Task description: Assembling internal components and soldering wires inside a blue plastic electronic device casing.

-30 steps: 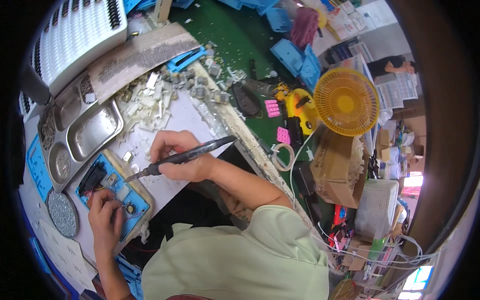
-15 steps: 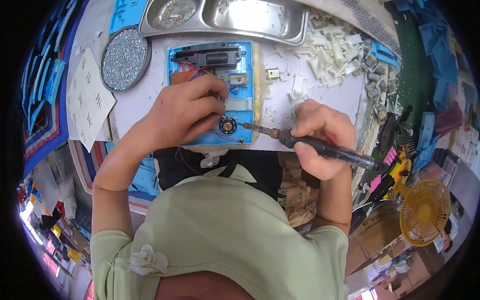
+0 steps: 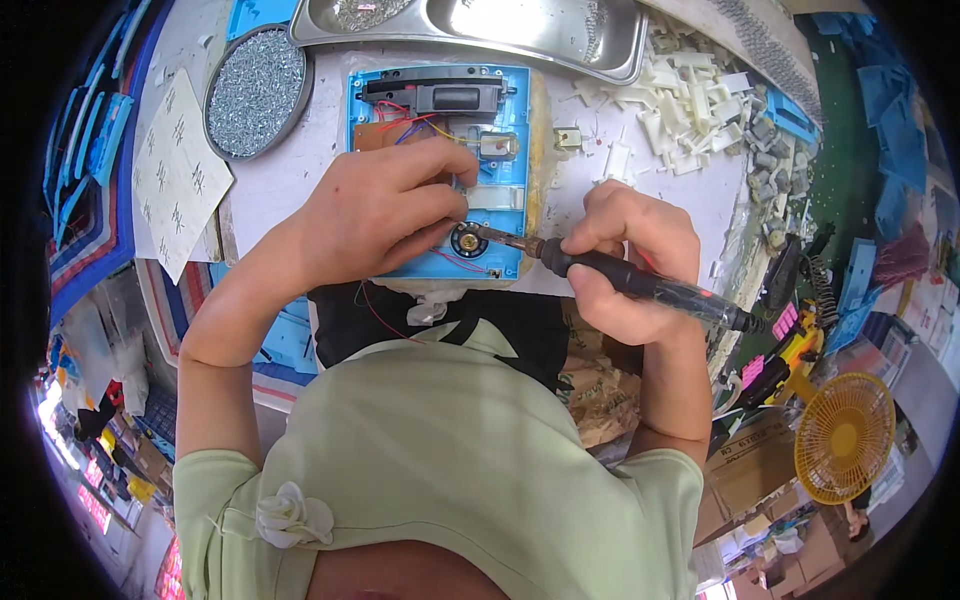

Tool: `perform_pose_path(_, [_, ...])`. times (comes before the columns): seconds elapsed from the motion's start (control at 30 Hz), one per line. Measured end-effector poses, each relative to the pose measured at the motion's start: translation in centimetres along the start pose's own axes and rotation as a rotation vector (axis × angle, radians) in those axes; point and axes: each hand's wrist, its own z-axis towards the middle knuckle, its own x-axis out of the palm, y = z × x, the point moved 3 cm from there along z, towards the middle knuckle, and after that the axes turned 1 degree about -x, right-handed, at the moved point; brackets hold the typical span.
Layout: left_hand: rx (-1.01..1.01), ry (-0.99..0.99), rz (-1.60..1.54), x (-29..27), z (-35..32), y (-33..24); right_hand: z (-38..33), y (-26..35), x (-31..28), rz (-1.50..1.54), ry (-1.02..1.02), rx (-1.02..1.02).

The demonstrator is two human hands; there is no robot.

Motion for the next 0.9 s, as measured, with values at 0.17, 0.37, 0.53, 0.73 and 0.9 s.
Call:
perform_pose_path(0.17, [0.017,-0.003,0.014,0.0,0.0,0.0,0.1,-0.2,0.2,-0.014,-0.008,0.004])
perform_pose_path(0.37, [0.007,0.000,0.027,0.1,-0.1,0.0,0.3,0.0,0.1,-0.037,0.037,0.056])
perform_pose_path(0.53, [-0.002,0.017,0.036,0.2,-0.1,0.0,0.7,0.9,0.3,-0.062,0.022,0.111])
perform_pose_path(0.73, [0.008,0.001,0.043,0.3,-0.2,0.0,0.3,1.4,-0.3,-0.042,-0.018,0.091])
perform_pose_path(0.9, [0.015,-0.015,0.044,0.2,-0.2,0.0,-0.7,1.7,-0.7,-0.015,-0.079,0.101])
